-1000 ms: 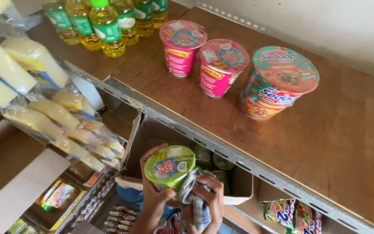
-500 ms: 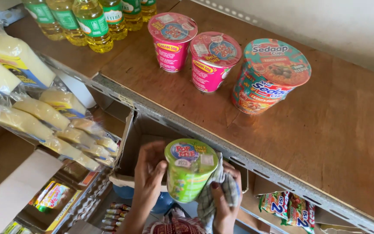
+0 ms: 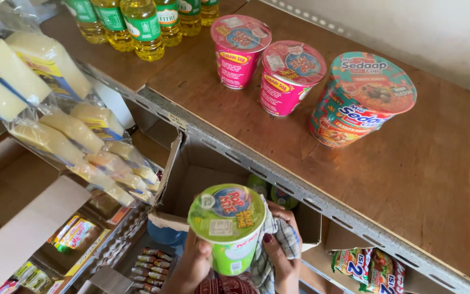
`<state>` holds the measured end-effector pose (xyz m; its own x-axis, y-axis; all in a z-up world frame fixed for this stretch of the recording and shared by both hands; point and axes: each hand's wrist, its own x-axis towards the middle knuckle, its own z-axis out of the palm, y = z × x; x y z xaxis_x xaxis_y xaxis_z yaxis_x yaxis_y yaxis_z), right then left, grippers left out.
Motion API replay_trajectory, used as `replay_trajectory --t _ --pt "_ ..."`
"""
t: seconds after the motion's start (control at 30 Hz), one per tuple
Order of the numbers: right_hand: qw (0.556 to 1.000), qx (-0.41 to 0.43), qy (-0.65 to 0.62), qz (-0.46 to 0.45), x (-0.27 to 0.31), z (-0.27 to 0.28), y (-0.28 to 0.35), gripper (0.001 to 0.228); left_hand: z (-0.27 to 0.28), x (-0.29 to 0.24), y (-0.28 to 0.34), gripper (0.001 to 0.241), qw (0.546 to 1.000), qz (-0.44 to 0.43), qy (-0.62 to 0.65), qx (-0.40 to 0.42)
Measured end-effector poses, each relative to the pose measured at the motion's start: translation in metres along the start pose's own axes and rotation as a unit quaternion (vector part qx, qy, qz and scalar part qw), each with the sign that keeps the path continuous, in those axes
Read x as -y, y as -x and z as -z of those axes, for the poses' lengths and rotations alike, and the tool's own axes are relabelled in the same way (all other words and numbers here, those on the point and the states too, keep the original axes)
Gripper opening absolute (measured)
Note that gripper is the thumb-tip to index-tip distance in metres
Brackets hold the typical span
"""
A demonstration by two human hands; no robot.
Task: Cleaning cup noodles with a cloth and stocking them onto grocery store shelves.
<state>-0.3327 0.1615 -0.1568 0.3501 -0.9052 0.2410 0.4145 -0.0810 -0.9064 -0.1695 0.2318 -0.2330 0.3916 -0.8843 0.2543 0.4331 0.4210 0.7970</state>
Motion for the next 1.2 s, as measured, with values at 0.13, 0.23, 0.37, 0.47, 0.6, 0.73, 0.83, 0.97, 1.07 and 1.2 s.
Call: replay_trajectory --t 0.13,0.23,0.37,0.47,0.6,0.73,0.83,0.97,1.07,1.2 --pt "0.991 -0.048 0.086 0.085 0.005 -0.021 0.011 0.046 -0.058 -0.077 -0.029 0.107 0.979 -0.015 -0.175 -0.100" --pt "0.960 -0.075 0.215 0.160 0.003 -0.028 0.020 0.049 -0.061 -0.083 -0.021 0.101 0.971 0.015 -0.209 -0.112" --pt "0.911 -0.086 0.291 0.279 -0.007 -0.031 0.028 0.045 -0.063 -0.069 -0.019 0.115 0.989 -0.062 -0.121 -0.055" --pt "0.954 -0.076 0.219 0.189 -0.036 0.009 0.023 0.036 -0.067 -0.076 -0.020 0.117 0.991 -0.009 -0.122 -0.053" --pt "0.987 0.080 -0.125 -0.057 -0.110 0.098 0.011 0.058 -0.066 -0.069 -0.014 0.109 0.998 -0.039 0.027 0.030" --pt "0.950 0.230 -0.165 -0.132 -0.156 0.101 -0.006 0.057 -0.075 -0.069 -0.019 0.097 0.980 -0.090 0.177 -0.024" --pt "0.981 0.151 -0.105 -0.068 -0.135 0.070 -0.001 0.055 -0.066 -0.055 -0.017 0.096 0.956 -0.120 0.195 -0.185" --pt "0.999 0.029 -0.011 0.025 -0.067 0.000 0.014 0.053 -0.062 -0.047 -0.013 0.098 0.947 -0.110 0.142 -0.267" --pt "0.984 -0.054 0.069 0.153 -0.032 -0.046 0.024 0.040 -0.062 -0.041 -0.009 0.101 0.951 -0.154 0.038 -0.264" --pt "0.964 0.024 0.171 0.204 -0.028 -0.047 0.025 0.040 -0.045 -0.050 -0.010 0.116 0.967 -0.060 0.166 -0.181"
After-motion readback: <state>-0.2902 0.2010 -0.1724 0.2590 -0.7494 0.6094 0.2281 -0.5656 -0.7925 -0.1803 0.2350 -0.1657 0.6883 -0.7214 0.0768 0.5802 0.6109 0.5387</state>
